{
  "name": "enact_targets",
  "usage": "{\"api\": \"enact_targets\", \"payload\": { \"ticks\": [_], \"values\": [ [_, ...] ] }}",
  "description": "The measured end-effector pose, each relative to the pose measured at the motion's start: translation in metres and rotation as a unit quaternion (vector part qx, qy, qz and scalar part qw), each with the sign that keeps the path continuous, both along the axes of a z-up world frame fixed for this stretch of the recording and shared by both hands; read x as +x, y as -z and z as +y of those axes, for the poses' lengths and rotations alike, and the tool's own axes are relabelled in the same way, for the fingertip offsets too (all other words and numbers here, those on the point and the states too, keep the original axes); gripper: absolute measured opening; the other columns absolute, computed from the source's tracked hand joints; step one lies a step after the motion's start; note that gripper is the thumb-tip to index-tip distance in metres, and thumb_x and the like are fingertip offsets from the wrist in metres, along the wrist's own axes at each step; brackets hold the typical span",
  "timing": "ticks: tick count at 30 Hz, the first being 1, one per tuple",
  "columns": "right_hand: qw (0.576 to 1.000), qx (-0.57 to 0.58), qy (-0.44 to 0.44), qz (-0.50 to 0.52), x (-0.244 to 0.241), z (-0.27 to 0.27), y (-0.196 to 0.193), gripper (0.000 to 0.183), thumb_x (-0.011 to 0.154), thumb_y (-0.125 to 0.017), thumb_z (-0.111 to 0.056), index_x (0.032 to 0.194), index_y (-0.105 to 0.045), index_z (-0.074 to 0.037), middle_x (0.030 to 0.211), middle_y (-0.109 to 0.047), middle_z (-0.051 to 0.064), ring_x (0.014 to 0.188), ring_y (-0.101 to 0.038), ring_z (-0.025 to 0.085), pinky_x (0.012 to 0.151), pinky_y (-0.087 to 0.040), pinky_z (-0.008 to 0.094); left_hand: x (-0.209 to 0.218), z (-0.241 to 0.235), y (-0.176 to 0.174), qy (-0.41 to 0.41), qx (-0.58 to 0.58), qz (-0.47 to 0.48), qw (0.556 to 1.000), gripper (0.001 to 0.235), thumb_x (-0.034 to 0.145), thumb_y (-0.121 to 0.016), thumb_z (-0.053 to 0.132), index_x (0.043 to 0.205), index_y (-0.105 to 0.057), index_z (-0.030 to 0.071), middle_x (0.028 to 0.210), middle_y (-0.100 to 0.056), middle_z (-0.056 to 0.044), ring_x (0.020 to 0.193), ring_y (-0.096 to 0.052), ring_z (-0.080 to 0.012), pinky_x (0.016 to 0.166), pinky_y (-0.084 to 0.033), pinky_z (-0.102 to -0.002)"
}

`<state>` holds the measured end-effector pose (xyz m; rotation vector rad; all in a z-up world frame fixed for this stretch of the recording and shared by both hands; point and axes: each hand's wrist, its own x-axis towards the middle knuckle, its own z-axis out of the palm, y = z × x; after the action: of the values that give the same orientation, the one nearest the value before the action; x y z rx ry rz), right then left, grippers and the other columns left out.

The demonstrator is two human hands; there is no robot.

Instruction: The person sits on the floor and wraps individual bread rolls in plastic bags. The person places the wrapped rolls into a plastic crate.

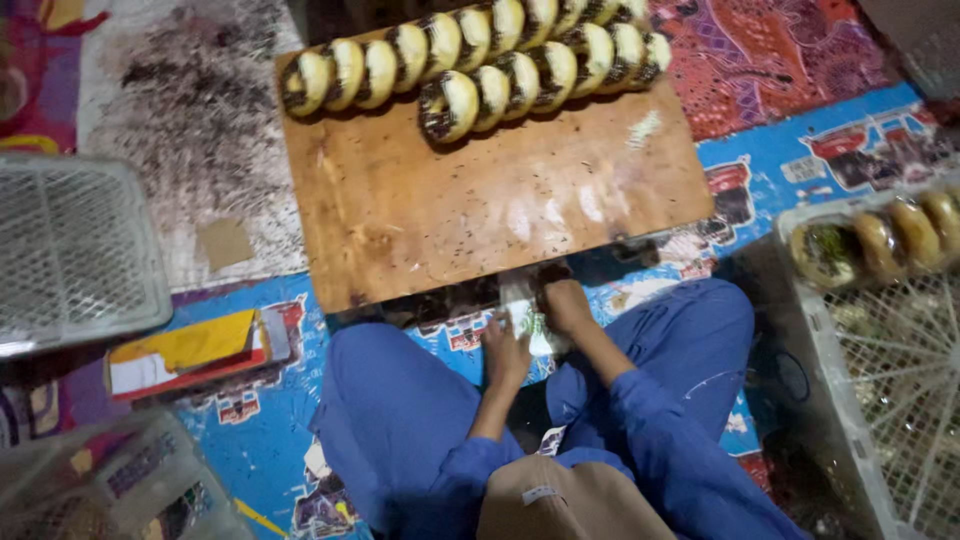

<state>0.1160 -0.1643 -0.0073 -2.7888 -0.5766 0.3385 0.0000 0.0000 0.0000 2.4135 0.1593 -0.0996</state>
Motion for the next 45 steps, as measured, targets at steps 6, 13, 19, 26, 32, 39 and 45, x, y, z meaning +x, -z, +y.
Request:
{"api": "enact_targets", "payload": {
  "ticks": [6,13,19,26,32,39,45],
  "values": [
    [0.997,0.023,-0.075,-0.007,0.014,0.006,0.002,0.010,0.070,-0.068,-0.006,0.073,-0.073,0.002,0.077,-0.068,0.027,0.072,-0.071,0.042,0.067,-0.057,0.050,0.011,0.007,-0.032,0.022,-0.026,0.028,0.999,0.041,0.101,-0.067,0.035,0.126,-0.065,0.002,0.133,-0.060,-0.019,0.124,-0.055,-0.0387,0.110,-0.043,-0.047],
    [0.943,0.111,-0.243,-0.199,-0.076,-0.020,-0.093,0.027,0.078,-0.062,-0.013,0.104,-0.065,-0.006,0.106,-0.070,0.016,0.098,-0.072,0.034,0.082,-0.058,0.041,0.014,-0.005,-0.133,-0.044,-0.331,0.051,0.941,0.035,0.089,-0.063,0.022,0.117,-0.073,0.005,0.120,-0.074,-0.018,0.116,-0.070,-0.0323,0.103,-0.052,-0.042],
    [0.996,0.047,0.066,0.025,-0.069,-0.007,-0.219,0.052,0.091,-0.056,-0.018,0.142,-0.045,-0.012,0.124,-0.068,0.015,0.112,-0.067,0.035,0.095,-0.053,0.045,-0.030,-0.031,-0.235,0.154,-0.168,-0.325,0.918,0.029,0.098,-0.069,0.024,0.123,-0.075,0.010,0.144,-0.066,-0.013,0.148,-0.051,-0.0375,0.127,-0.029,-0.055],
    [0.964,0.177,-0.201,0.002,-0.065,0.116,-0.276,0.075,0.083,-0.067,-0.018,0.148,-0.041,0.008,0.160,-0.032,0.033,0.149,-0.026,0.047,0.119,-0.023,0.052,0.044,0.072,-0.197,0.035,-0.844,-0.128,0.520,0.081,0.091,-0.072,0.051,0.163,-0.054,0.019,0.135,-0.065,-0.017,0.117,-0.062,-0.0282,0.100,-0.052,-0.045],
    [0.941,0.243,-0.182,0.150,0.095,0.119,-0.282,0.063,0.085,-0.080,-0.045,0.139,-0.068,-0.015,0.148,-0.063,0.012,0.144,-0.051,0.030,0.121,-0.037,0.045,0.073,0.191,-0.142,-0.335,-0.823,-0.213,0.406,0.022,0.103,-0.067,0.031,0.109,-0.068,0.010,0.109,-0.070,-0.012,0.099,-0.067,-0.0290,0.079,-0.059,-0.044],
    [0.965,-0.019,-0.126,-0.228,0.281,0.105,-0.260,0.112,0.060,-0.082,-0.069,0.150,-0.049,-0.012,0.152,-0.050,0.008,0.154,-0.036,0.029,0.130,0.000,0.063,0.064,0.240,-0.165,-0.273,-0.877,-0.190,0.346,0.041,0.092,-0.068,0.045,0.111,-0.069,0.008,0.114,-0.070,-0.023,0.102,-0.067,-0.0393,0.078,-0.057,-0.054],
    [0.953,0.045,-0.104,-0.282,0.264,0.121,-0.247,0.105,0.065,-0.074,-0.086,0.135,-0.063,-0.008,0.137,-0.053,0.017,0.144,-0.038,0.037,0.126,-0.002,0.066,0.094,0.224,-0.183,-0.295,-0.900,-0.167,0.274,0.049,0.090,-0.075,0.044,0.115,-0.065,0.002,0.120,-0.066,-0.027,0.113,-0.063,-0.0422,0.093,-0.054,-0.057]
  ]
}}
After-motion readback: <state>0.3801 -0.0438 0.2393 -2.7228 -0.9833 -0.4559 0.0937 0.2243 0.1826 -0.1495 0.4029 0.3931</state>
